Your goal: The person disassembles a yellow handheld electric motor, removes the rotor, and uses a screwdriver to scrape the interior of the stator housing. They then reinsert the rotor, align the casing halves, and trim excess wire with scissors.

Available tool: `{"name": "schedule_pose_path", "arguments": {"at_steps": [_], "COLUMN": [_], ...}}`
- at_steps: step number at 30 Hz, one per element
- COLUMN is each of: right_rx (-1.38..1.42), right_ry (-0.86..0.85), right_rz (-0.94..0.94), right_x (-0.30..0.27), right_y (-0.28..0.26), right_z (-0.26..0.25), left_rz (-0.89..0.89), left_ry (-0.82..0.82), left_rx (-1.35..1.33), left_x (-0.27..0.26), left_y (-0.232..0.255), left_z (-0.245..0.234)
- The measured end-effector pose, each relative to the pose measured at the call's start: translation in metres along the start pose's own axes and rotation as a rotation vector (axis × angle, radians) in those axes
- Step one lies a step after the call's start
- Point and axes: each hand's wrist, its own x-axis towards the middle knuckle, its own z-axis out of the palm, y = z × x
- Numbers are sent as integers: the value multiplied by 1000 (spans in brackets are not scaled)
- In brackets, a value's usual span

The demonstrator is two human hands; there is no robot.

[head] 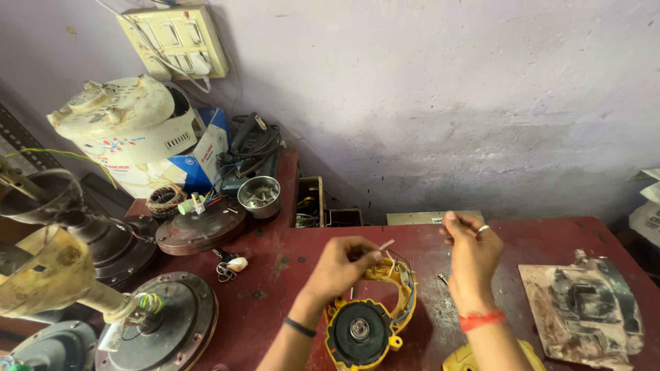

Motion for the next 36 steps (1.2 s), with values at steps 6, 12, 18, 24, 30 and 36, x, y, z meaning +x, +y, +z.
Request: {"name": "schedule_pose_path", "arguments": {"at_steps": [6, 12, 18, 24, 30, 36], "right_rx": [-370, -502, -873, -1108, -1148, -1153], "right_ry": [-301, -467, -679, -796, -834, -863], "right_rz": [49, 95, -376, -490, -495, -472], "right_x": [-51, -70, -54, -10, 1, -7], "right_y": [1, 12, 70, 142, 191, 225], "right_z": [-14, 4, -1, 6, 12, 12], "left_rz": [22, -182, -284, -534, -562, -737], "left_ry": [392, 302, 236, 268, 303, 420], "left_rx": [38, 562, 640, 684, 718, 303], "left_x": [50, 128, 220, 289, 326, 356], "left_y": [-29, -119, -213, -280, -335, -393], "left_z": [-66, -107, -136, -149, -154, -166]}}
